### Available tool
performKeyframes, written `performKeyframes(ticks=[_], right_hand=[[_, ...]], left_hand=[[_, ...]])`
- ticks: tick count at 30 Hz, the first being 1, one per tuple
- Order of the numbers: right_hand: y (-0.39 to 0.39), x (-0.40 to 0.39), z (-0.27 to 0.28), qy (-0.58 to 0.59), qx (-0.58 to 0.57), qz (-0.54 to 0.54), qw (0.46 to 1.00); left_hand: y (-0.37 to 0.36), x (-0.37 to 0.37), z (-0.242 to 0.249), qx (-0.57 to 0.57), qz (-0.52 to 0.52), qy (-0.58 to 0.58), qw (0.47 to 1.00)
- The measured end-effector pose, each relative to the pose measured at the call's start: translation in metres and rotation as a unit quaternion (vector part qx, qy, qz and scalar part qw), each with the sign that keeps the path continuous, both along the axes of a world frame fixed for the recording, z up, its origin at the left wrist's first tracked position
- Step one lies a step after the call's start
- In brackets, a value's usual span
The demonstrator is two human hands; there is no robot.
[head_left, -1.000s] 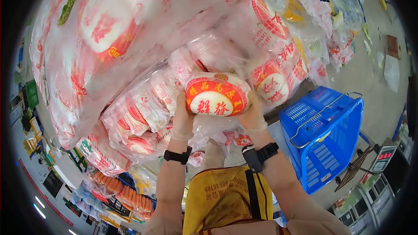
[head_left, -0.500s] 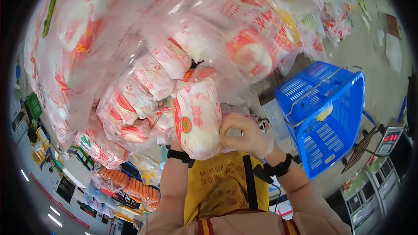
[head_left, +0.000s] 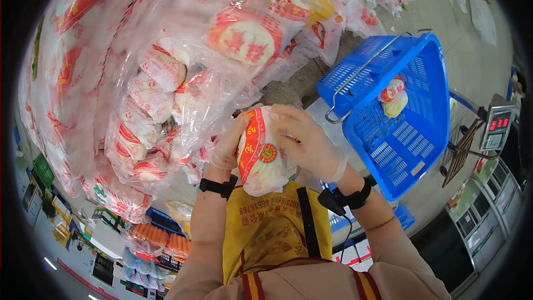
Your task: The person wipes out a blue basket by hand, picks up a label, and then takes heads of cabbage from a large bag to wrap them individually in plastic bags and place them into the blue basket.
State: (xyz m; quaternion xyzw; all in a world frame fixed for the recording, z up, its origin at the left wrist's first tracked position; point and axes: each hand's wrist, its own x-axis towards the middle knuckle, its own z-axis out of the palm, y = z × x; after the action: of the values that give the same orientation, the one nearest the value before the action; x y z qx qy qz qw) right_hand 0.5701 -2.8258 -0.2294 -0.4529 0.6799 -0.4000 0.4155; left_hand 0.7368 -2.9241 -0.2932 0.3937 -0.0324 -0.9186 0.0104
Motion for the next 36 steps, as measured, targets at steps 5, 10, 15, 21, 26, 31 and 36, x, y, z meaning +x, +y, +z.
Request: performKeyframes(ticks=[5, 10, 15, 21, 26, 31, 36], right_hand=[[0.038, -0.008, 0.006, -0.083, 0.122, -0.062, 0.987], [0.068, -0.026, -0.006, 0.038, 0.087, -0.031, 0.995], [0.087, -0.032, 0.0, -0.099, 0.013, -0.005, 0.995], [0.089, -0.026, 0.026, -0.058, 0.143, 0.05, 0.987], [0.125, -0.04, 0.02, -0.575, -0.029, 0.017, 0.817], [0.114, -0.035, 0.031, -0.467, 0.148, -0.189, 0.851], [0.095, -0.019, 0.06, -0.326, 0.05, -0.225, 0.917]], left_hand=[[0.028, -0.003, -0.017, 0.066, -0.047, 0.0, 0.997], [0.049, -0.016, -0.001, 0.106, -0.005, -0.036, 0.994], [0.055, -0.02, 0.009, 0.123, -0.003, 0.026, 0.992], [0.078, -0.021, 0.009, 0.184, 0.003, -0.012, 0.983], [0.092, -0.01, 0.011, 0.195, 0.011, -0.013, 0.981], [0.084, -0.002, 0.016, 0.147, 0.014, 0.002, 0.989], [0.07, 0.009, 0.024, 0.097, 0.023, 0.014, 0.995]])
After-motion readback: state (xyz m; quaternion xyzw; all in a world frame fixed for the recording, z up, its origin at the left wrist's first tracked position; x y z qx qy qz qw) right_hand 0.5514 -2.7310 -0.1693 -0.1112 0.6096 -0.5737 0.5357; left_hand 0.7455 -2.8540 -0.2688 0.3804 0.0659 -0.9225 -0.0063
